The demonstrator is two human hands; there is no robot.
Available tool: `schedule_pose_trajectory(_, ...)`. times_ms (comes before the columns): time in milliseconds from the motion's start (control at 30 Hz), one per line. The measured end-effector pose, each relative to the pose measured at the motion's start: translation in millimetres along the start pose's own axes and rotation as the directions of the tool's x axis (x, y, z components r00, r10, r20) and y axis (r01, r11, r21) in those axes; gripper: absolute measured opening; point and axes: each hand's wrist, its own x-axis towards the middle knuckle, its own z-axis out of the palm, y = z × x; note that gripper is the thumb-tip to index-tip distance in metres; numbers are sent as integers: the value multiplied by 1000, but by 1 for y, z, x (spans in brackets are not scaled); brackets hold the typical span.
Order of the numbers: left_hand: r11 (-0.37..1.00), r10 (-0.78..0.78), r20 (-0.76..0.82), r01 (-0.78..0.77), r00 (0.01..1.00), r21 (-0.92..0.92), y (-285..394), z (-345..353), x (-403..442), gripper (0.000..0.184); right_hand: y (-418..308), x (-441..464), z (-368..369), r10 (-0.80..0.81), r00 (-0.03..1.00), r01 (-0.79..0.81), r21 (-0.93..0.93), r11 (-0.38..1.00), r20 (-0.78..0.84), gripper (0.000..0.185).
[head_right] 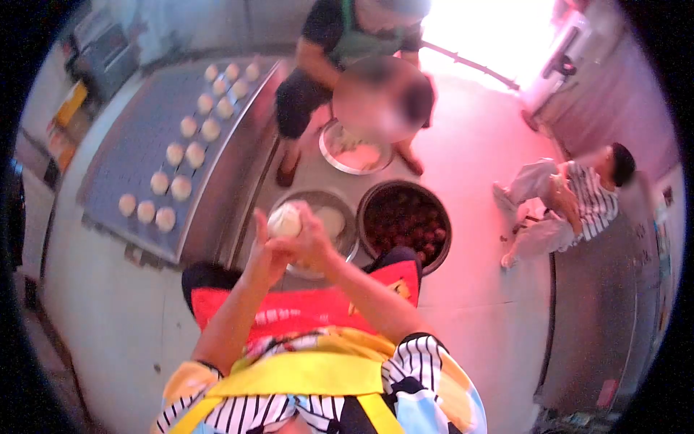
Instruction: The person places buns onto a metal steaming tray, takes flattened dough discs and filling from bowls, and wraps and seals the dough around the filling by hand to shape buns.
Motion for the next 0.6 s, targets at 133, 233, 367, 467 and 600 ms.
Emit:
schedule_pose_trajectory(133, 998, -65, 172, 68, 983, -8, 11, -11, -7, 62, -27, -3, -1, -73, 973, 5, 296, 955, 219, 70)
schedule_pose_trajectory(233, 997, -71, 99, 72, 993, -2, 9, 4, -16, 61, -18, -4, -5, 76, 984, -116, 254, 960, 162, 62)
schedule_pose_trajectory(367, 998, 54, 25, -54, 998, -10, 4, 0, -10, 63, -27, -7, 7, -138, 990, 137, -246, 960, 14, 58)
schedule_pose_trajectory(467, 997, -3, 50, -1, 999, 80, 13, -7, -5, 64, -35, -8, 5, -129, 982, 119, 80, 990, 135, 65)
schedule_pose_trajectory(600, 999, -22, 48, 20, 999, 38, 11, -2, -9, 62, -33, -11, 3, -5, 997, 11, -75, 997, 73, 67)
